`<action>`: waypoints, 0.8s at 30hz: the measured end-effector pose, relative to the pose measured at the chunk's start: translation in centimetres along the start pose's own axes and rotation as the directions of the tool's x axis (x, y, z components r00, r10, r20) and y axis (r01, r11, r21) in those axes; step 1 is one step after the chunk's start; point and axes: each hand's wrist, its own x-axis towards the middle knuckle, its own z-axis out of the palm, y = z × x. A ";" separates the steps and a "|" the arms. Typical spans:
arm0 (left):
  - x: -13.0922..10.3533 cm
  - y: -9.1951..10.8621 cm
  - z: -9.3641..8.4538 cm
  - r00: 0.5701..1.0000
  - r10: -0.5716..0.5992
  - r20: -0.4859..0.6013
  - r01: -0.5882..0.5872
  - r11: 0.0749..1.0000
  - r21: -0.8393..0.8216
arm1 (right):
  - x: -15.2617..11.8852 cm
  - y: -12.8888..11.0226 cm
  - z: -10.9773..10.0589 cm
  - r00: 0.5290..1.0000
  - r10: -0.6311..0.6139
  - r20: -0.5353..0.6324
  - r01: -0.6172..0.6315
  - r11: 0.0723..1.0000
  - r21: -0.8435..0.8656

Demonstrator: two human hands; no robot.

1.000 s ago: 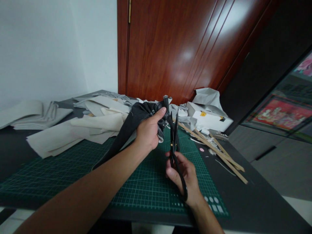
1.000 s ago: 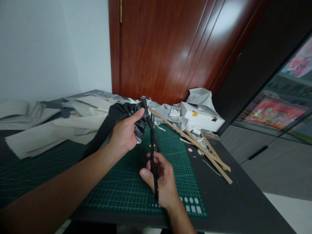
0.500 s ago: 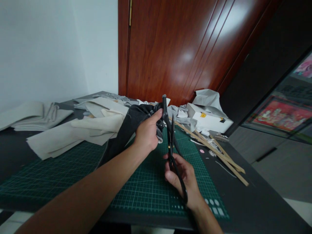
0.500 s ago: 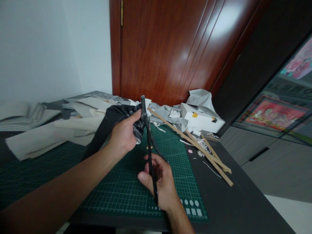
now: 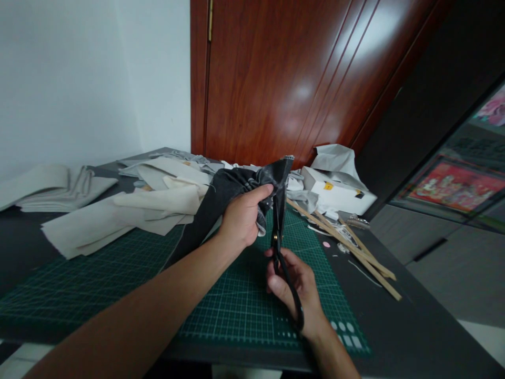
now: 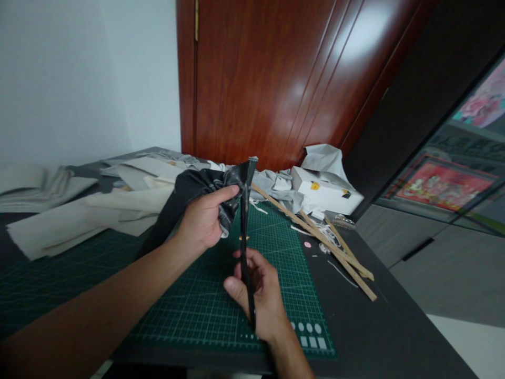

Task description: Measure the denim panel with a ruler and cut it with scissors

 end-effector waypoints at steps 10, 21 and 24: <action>0.2 -1.3 -0.3 0.996 0.093 -0.013 -0.092 0.995 0.023 | 0.3 0.1 0.2 1.000 -0.007 -0.025 0.007 1.000 -0.022; -1.0 -1.9 -0.6 0.993 0.113 0.037 -0.116 0.988 0.099 | -0.5 -1.4 1.0 0.998 -0.010 -0.064 0.010 1.000 0.000; -2.1 -2.1 -0.9 0.997 0.073 -0.027 -0.070 0.992 0.102 | -1.2 -1.9 1.6 0.995 0.013 -0.100 -0.011 1.000 0.023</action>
